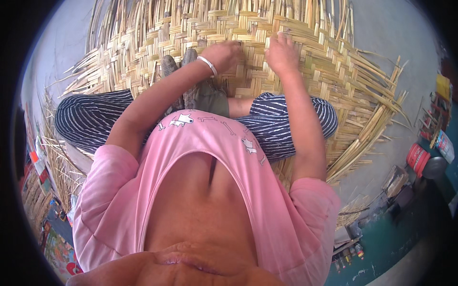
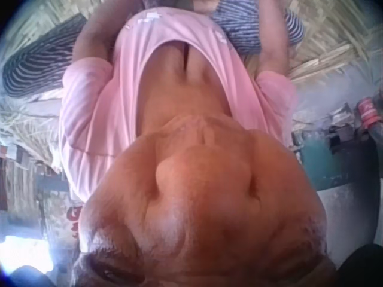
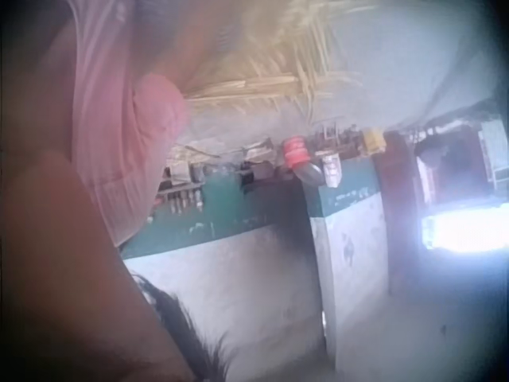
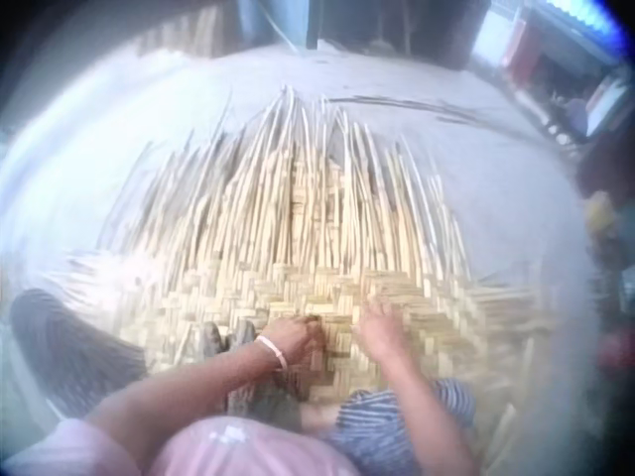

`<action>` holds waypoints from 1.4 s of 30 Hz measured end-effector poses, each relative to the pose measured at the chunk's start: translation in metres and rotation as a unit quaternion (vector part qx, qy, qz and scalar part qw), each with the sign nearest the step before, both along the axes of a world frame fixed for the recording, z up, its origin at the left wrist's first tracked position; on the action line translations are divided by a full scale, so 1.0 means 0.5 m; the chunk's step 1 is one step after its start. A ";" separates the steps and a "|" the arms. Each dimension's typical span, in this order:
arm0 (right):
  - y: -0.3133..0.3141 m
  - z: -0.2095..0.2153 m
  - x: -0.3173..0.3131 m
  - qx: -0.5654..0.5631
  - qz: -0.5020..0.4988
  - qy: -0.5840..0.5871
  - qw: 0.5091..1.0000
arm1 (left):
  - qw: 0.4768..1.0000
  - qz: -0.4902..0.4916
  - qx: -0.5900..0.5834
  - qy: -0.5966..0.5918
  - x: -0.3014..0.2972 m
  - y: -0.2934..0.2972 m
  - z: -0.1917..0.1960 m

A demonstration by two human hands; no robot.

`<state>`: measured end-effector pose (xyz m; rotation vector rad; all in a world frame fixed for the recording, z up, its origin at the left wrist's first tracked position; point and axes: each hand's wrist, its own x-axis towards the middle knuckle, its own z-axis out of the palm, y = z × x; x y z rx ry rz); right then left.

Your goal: The person sits cross-legged on the floor and weaves thin dried palm strips into a large circular mat by hand. They repeatedly interlace the strips, adjust the weave, and occasionally pick up new strips to continue the pattern.

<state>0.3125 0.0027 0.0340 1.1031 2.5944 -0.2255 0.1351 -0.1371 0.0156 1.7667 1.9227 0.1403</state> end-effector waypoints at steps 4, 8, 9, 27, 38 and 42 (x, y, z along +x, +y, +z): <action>-0.080 0.001 -0.007 -0.021 0.002 0.047 0.999 | 0.986 0.146 -0.036 -0.068 -0.091 0.041 0.022; -0.130 -0.020 -0.045 -0.134 -0.002 0.236 0.962 | 0.949 0.299 0.007 -0.096 -0.190 0.066 -0.044; -0.142 -0.020 -0.057 -0.171 -0.024 0.276 0.945 | 0.949 0.305 -0.011 -0.085 -0.193 0.068 -0.042; -0.080 -0.101 -0.129 -0.364 -0.157 0.358 0.845 | 0.943 0.304 -0.134 -0.027 -0.190 0.130 -0.013; -0.055 -0.086 -0.121 -0.469 -0.168 0.396 0.771 | 0.904 0.354 0.060 -0.231 -0.254 0.289 -0.089; -0.050 -0.089 -0.121 -0.487 -0.167 0.393 0.761 | 0.863 0.363 -0.038 -0.350 -0.281 0.302 -0.106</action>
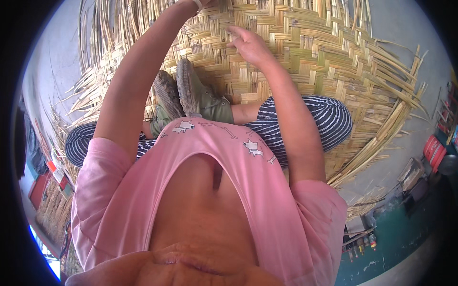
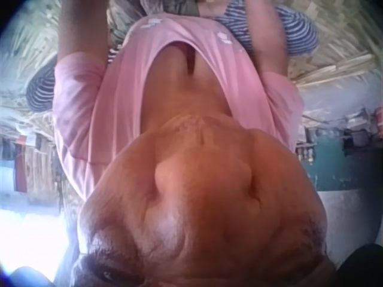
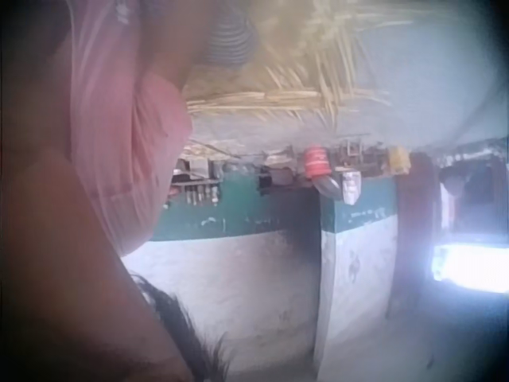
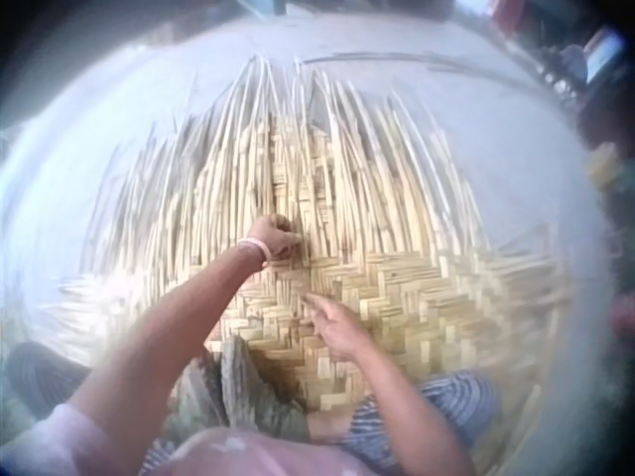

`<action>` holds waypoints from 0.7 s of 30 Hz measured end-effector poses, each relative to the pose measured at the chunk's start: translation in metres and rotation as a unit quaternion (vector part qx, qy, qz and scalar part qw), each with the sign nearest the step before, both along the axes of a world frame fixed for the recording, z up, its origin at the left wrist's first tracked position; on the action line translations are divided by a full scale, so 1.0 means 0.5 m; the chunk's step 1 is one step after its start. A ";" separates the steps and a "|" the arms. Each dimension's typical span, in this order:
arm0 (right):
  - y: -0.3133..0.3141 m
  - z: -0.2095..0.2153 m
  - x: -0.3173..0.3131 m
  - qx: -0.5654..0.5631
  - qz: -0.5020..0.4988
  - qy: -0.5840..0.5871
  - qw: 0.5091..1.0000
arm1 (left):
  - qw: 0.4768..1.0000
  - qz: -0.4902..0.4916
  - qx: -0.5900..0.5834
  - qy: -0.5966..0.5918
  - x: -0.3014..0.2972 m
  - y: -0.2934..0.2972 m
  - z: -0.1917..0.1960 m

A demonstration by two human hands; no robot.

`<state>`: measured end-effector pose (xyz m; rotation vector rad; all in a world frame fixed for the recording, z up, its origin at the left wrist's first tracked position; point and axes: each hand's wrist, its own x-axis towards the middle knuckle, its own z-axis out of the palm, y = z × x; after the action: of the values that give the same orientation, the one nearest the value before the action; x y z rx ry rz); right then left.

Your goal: The person sits cross-legged on the floor and weaves thin dried palm strips into a large circular mat by hand. They repeatedly interlace the strips, adjust the weave, and occasionally pick up new strips to continue the pattern.

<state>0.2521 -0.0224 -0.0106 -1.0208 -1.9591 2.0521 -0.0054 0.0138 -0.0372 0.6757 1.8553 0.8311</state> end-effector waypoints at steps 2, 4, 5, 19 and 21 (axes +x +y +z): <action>0.001 0.011 -0.003 0.016 0.014 -0.014 1.000 | 0.997 -0.012 0.027 0.066 -0.019 -0.024 0.000; 0.000 0.010 -0.003 0.023 0.022 -0.022 0.999 | 0.993 -0.021 0.025 0.117 -0.015 -0.032 0.006; 0.000 0.003 -0.004 0.023 0.022 -0.021 0.999 | 0.990 -0.024 0.012 0.136 -0.003 -0.030 0.024; -0.002 0.016 -0.023 0.177 0.033 -0.045 0.983 | 0.943 -0.070 -0.030 0.324 0.063 -0.031 0.055; -0.003 0.010 -0.015 0.189 0.033 -0.057 0.980 | 0.939 -0.067 -0.035 0.336 0.080 -0.013 0.055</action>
<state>0.2443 -0.0241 -0.0057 -1.0144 -2.3466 1.5866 0.0346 0.0074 -0.0095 1.1253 2.3916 0.4626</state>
